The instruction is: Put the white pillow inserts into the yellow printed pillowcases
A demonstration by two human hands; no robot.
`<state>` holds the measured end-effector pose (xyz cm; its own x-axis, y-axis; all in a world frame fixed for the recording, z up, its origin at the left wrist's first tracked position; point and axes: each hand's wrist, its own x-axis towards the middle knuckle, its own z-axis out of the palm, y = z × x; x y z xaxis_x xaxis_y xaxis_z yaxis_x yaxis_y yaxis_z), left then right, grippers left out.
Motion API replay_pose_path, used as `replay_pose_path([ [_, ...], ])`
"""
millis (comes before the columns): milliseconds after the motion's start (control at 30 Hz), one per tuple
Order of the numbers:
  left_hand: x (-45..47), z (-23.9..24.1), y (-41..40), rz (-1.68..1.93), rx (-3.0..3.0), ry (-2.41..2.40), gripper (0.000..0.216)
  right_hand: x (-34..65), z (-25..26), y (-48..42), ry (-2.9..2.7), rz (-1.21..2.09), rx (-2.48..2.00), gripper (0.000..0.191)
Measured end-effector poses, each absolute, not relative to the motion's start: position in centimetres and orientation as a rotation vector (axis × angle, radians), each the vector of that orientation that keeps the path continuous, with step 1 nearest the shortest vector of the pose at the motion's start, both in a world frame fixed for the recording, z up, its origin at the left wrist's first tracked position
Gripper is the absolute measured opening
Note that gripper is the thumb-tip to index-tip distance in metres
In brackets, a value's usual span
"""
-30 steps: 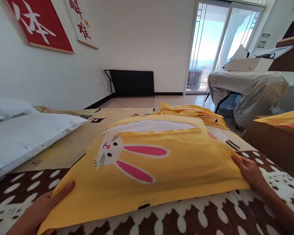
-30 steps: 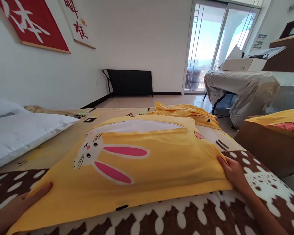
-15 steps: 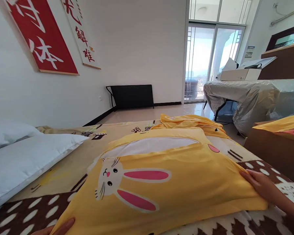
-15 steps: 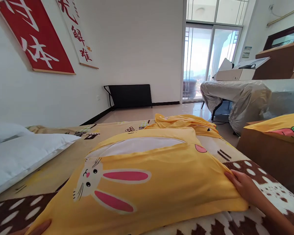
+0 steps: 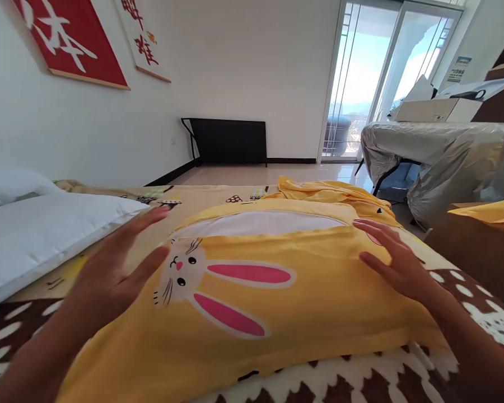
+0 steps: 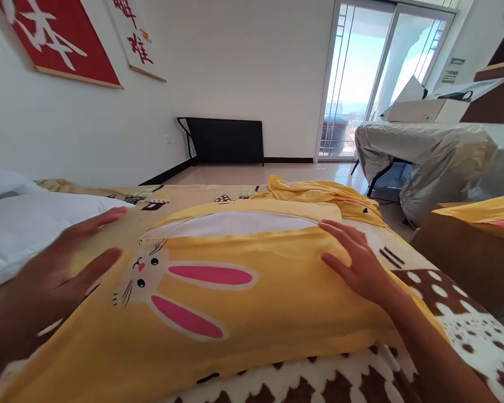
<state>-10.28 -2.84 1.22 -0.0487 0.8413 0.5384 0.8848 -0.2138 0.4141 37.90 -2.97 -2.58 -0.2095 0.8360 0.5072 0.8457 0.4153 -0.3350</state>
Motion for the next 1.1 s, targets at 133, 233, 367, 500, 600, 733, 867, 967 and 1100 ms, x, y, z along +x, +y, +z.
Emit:
replay_pose_path([
  [133,-2.8,4.5,1.3,-0.518,-2.759,-1.560,0.053,31.5,0.5,1.2,-2.444,0.121,-1.224,0.046],
  [233,-2.1,3.6,2.3,-0.249,-2.894,-1.508,0.044,31.5,0.4,2.4,-2.508,0.269,-1.175,0.038],
  [367,-3.0,2.3,2.4,-0.280,-2.989,-1.383,0.033,32.4,-0.2,2.6,-2.441,0.323,-1.143,0.019],
  [500,-2.8,1.1,3.1,-0.545,-2.894,-1.529,0.036,32.0,-0.5,3.1,-2.351,0.294,-1.229,0.024],
  [600,-2.3,0.1,4.3,-0.921,-2.800,-1.687,0.035,31.2,-0.9,3.8,-2.261,0.252,-1.342,0.024],
  [733,-2.1,-0.2,5.5,-1.054,-2.803,-1.795,0.039,30.2,-1.2,4.5,-2.247,0.154,-1.566,0.024],
  [867,-3.1,0.3,5.0,-0.813,-2.697,-1.784,0.043,30.6,-1.4,4.0,-2.275,0.096,-1.691,0.030],
  [967,-4.7,0.2,4.1,-0.628,-2.501,-1.763,0.043,31.4,-1.5,3.4,-2.223,0.007,-1.748,0.037],
  [1100,-6.3,0.5,3.3,-0.436,-2.198,-1.902,0.043,31.9,-0.6,3.2,-2.247,-0.253,-1.716,0.054],
])
